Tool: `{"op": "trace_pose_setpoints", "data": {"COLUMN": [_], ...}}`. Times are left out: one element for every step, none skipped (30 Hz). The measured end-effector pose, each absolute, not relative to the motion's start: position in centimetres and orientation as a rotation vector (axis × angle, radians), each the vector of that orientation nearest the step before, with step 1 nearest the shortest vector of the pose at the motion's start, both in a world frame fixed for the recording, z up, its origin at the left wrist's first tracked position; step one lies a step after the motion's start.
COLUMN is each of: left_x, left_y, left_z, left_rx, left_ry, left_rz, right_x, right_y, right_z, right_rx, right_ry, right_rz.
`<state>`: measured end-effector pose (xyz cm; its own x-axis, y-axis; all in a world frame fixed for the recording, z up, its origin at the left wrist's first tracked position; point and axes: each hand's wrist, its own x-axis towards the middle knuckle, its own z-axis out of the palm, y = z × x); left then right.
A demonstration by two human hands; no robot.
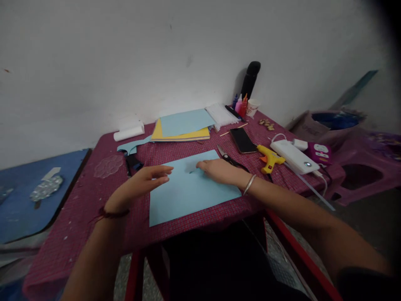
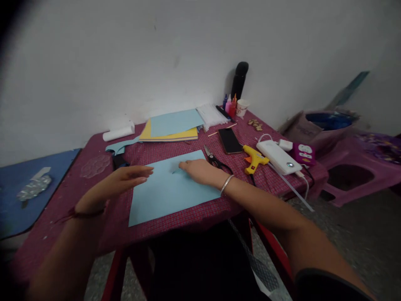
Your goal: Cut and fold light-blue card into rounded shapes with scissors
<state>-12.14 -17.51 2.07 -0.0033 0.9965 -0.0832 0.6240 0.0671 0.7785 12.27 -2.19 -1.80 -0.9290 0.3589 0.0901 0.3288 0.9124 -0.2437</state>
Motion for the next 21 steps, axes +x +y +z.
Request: {"op": "trace_pose_setpoints", "data": {"left_x": [-11.8,-11.4,-11.0,-10.6,-10.2,-9.7,-9.4,-9.0,-8.8,-8.6,-8.4,-8.4,-8.3,-8.3,-8.2,-8.2,-8.1,-8.0,-8.0,-7.8,-7.7], "left_y": [-16.5,-15.6,-14.9,-14.4,-14.0,-13.8,-13.7,-13.7,-13.7,-13.8,-13.9,-14.0,-14.0,-14.0,-14.0,-14.0,-14.0,-14.0,-14.1,-14.1,-14.1], "left_z": [1.4,0.8,0.2,-0.3,-0.7,-1.1,-1.5,-1.9,-2.2,-2.6,-3.0,-3.4,-3.8,-4.2,-4.6,-4.9,-5.1,-5.3,-5.3,-5.4,-5.4], "left_rx": [1.595,1.552,1.504,1.457,1.411,1.369,1.331,1.290,1.249,1.206,1.159,1.116,1.076,1.043,1.017,0.998,0.986,0.980,0.977,0.978,0.980], "left_ry": [1.677,1.657,1.637,1.608,1.567,1.523,1.490,1.474,1.466,1.466,1.468,1.466,1.463,1.462,1.463,1.466,1.471,1.478,1.489,1.504,1.521], "left_rz": [0.779,0.842,0.906,0.963,1.010,1.031,1.042,1.061,1.076,1.096,1.121,1.139,1.152,1.162,1.170,1.176,1.177,1.177,1.179,1.185,1.193], "right_x": [11.9,11.5,11.1,10.7,10.3,9.9,9.4,9.0,8.7,8.5,8.3,8.3,8.3,8.4,8.5,8.7,8.9,9.0,9.1,9.1,9.1], "right_y": [-2.2,-2.1,-2.0,-1.9,-1.9,-1.8,-1.8,-1.9,-2.0,-2.1,-2.2,-2.3,-2.4,-2.5,-2.5,-2.5,-2.5,-2.5,-2.5,-2.4,-2.4], "right_z": [-1.9,-1.8,-1.8,-1.7,-1.6,-1.6,-1.7,-1.8,-2.1,-2.4,-2.7,-2.9,-3.1,-3.3,-3.4,-3.5,-3.5,-3.6,-3.6,-3.7,-3.8], "right_rx": [-0.522,-0.530,-0.546,-0.562,-0.571,-0.569,-0.556,-0.535,-0.513,-0.495,-0.487,-0.481,-0.469,-0.443,-0.408,-0.371,-0.338,-0.320,-0.321,-0.335,-0.355], "right_ry": [-2.919,-2.853,-2.763,-2.666,-2.574,-2.489,-2.422,-2.376,-2.347,-2.329,-2.313,-2.290,-2.253,-2.197,-2.126,-2.053,-1.993,-1.952,-1.930,-1.923,-1.919], "right_rz": [0.413,0.526,0.680,0.861,1.051,1.225,1.361,1.453,1.507,1.542,1.572,1.612,1.677,1.767,1.870,1.969,2.051,2.108,2.137,2.148,2.157]}}
